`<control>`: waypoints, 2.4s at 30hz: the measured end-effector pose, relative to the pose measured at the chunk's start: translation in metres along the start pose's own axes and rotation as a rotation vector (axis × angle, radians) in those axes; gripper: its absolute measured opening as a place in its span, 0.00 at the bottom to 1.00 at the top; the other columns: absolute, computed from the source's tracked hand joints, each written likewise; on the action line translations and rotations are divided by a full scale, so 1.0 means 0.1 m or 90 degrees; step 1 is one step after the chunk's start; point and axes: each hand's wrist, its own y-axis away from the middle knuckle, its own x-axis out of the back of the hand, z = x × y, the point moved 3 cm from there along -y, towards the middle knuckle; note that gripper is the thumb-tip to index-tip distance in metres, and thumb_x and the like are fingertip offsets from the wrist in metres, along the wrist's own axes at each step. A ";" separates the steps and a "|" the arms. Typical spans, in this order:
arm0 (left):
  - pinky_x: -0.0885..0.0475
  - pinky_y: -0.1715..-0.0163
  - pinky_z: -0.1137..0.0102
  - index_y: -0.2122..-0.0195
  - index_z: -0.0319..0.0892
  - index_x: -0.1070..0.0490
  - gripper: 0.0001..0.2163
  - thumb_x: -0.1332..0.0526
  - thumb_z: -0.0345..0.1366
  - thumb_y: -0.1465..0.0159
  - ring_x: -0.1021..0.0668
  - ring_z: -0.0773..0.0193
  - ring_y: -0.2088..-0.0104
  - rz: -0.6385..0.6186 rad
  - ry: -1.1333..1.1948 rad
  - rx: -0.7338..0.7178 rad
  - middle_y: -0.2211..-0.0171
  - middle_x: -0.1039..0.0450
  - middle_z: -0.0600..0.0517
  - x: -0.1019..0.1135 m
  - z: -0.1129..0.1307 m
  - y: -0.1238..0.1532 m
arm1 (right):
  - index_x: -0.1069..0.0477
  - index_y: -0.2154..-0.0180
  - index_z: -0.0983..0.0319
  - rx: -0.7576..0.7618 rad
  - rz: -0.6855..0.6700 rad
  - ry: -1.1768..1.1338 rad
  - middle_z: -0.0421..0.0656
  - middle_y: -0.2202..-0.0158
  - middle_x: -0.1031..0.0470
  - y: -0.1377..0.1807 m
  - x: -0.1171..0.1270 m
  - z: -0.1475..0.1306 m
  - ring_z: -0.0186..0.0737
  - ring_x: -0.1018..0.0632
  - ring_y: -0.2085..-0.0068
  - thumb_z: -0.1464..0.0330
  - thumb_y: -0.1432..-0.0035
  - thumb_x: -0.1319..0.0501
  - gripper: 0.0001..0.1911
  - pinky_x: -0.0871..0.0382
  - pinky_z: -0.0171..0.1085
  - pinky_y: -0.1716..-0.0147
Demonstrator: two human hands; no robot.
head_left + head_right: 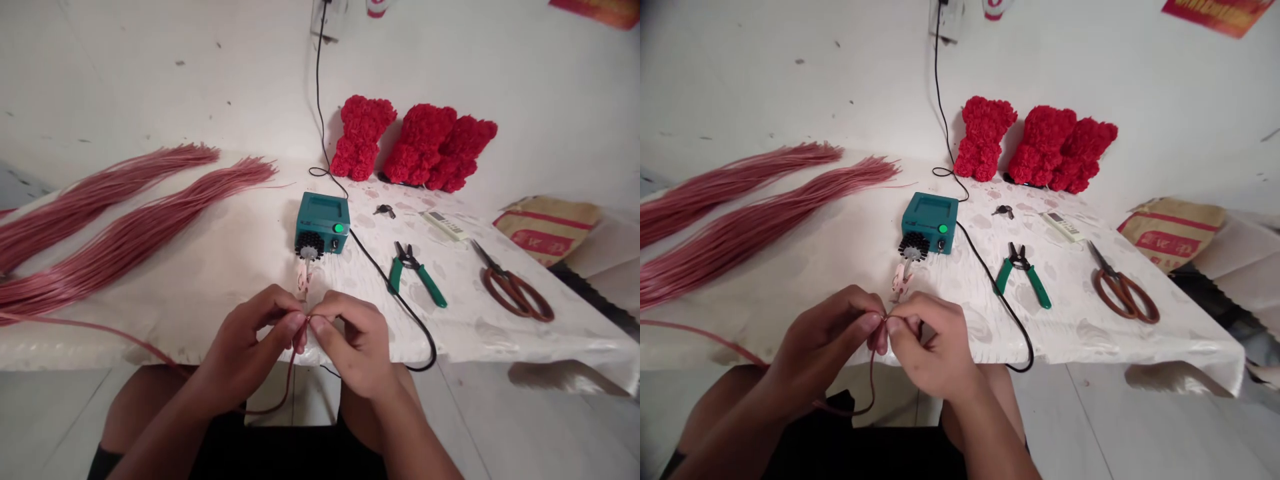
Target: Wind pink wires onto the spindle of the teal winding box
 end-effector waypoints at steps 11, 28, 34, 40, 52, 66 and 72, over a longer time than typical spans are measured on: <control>0.25 0.68 0.78 0.69 0.42 0.25 0.10 0.38 0.39 0.32 0.21 0.69 0.70 0.062 0.044 0.109 0.74 0.23 0.56 0.01 0.12 0.02 | 0.26 0.71 0.61 0.018 -0.017 0.007 0.39 0.75 0.25 0.01 -0.01 -0.08 0.32 0.26 0.73 0.72 0.37 0.40 0.10 0.32 0.33 0.72; 0.31 0.76 0.83 0.72 0.40 0.26 0.08 0.33 0.35 0.36 0.25 0.75 0.77 0.058 0.206 0.154 0.78 0.26 0.58 -0.04 -0.06 0.06 | 0.27 0.49 0.61 0.188 -0.081 0.215 0.36 0.73 0.27 0.19 -0.04 -0.21 0.31 0.29 0.74 0.80 0.41 0.41 0.19 0.32 0.34 0.72; 0.30 0.75 0.83 0.72 0.39 0.25 0.09 0.35 0.35 0.35 0.25 0.75 0.78 0.039 0.219 0.152 0.78 0.26 0.58 -0.05 -0.07 0.07 | 0.23 0.53 0.63 0.146 -0.037 0.220 0.34 0.77 0.31 0.16 -0.03 -0.13 0.28 0.30 0.77 0.78 0.38 0.40 0.14 0.33 0.30 0.74; 0.29 0.76 0.82 0.71 0.39 0.25 0.09 0.34 0.37 0.36 0.26 0.75 0.79 0.030 0.231 0.195 0.77 0.25 0.58 -0.07 -0.04 0.06 | 0.22 0.57 0.62 0.131 -0.002 0.163 0.32 0.79 0.33 0.18 -0.01 -0.06 0.25 0.32 0.78 0.78 0.39 0.38 0.11 0.35 0.26 0.76; 0.29 0.76 0.82 0.71 0.41 0.25 0.08 0.34 0.38 0.36 0.25 0.74 0.79 0.032 0.188 0.190 0.76 0.24 0.57 -0.06 -0.11 0.13 | 0.29 0.68 0.59 -0.006 -0.019 0.129 0.30 0.80 0.37 0.24 0.03 -0.01 0.24 0.35 0.80 0.75 0.42 0.36 0.05 0.40 0.24 0.79; 0.31 0.78 0.81 0.72 0.42 0.24 0.07 0.33 0.37 0.38 0.25 0.73 0.80 0.076 0.091 0.160 0.81 0.27 0.58 -0.09 -0.08 0.12 | 0.23 0.60 0.58 -0.062 0.002 0.051 0.31 0.81 0.39 0.29 0.01 0.07 0.26 0.36 0.80 0.70 0.39 0.36 0.05 0.39 0.26 0.79; 0.32 0.79 0.79 0.72 0.42 0.25 0.08 0.34 0.39 0.38 0.26 0.71 0.80 0.099 0.075 0.173 0.80 0.26 0.57 -0.06 -0.09 0.14 | 0.25 0.67 0.61 -0.093 0.019 0.013 0.31 0.81 0.40 0.28 -0.06 0.08 0.26 0.38 0.79 0.69 0.39 0.36 0.04 0.43 0.26 0.80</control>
